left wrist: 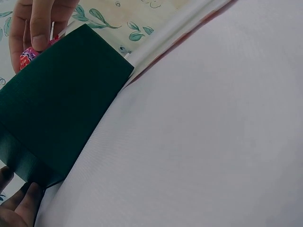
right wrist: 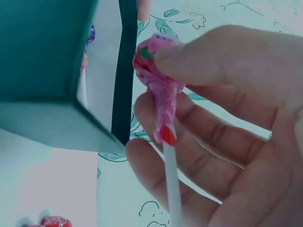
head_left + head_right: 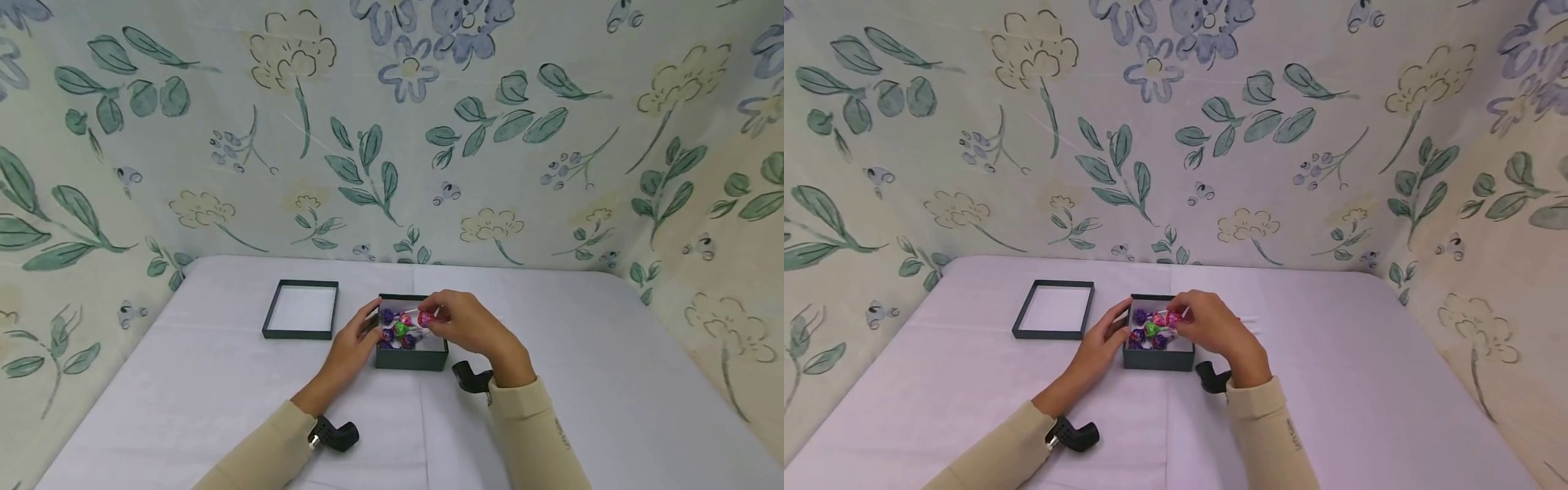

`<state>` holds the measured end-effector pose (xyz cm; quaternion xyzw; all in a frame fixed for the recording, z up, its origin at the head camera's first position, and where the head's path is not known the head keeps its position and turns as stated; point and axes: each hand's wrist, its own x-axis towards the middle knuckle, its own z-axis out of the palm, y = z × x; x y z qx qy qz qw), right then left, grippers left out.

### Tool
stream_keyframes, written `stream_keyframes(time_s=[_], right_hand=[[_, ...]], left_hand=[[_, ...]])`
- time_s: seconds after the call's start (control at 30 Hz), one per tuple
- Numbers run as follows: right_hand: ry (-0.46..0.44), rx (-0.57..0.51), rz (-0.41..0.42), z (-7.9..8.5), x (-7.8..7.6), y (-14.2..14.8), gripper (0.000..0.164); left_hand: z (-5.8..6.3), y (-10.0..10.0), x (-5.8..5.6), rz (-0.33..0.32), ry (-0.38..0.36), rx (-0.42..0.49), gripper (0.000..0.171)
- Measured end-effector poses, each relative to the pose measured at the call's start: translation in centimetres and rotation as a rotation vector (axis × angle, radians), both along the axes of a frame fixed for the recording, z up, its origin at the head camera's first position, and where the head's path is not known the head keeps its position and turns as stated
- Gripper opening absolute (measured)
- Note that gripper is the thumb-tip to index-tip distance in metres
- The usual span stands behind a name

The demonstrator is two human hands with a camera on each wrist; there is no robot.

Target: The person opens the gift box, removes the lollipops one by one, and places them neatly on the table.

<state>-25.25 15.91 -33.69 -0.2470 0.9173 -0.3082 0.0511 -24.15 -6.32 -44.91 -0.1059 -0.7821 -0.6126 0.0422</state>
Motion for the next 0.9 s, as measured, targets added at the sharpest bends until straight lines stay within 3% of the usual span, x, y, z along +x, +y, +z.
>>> stream_keyframes(time_s=[0.3, 0.9], right_hand=[[0.079, 0.023, 0.043, 0.1, -0.1, 0.6, 0.027], [0.074, 0.013, -0.034, -0.1, 0.2, 4.6, 0.026]], left_hand=[[0.0, -0.1, -0.1, -0.004, 0.002, 0.007, 0.051], [-0.2, -0.1, -0.1, -0.007, 0.008, 0.018, 0.05]])
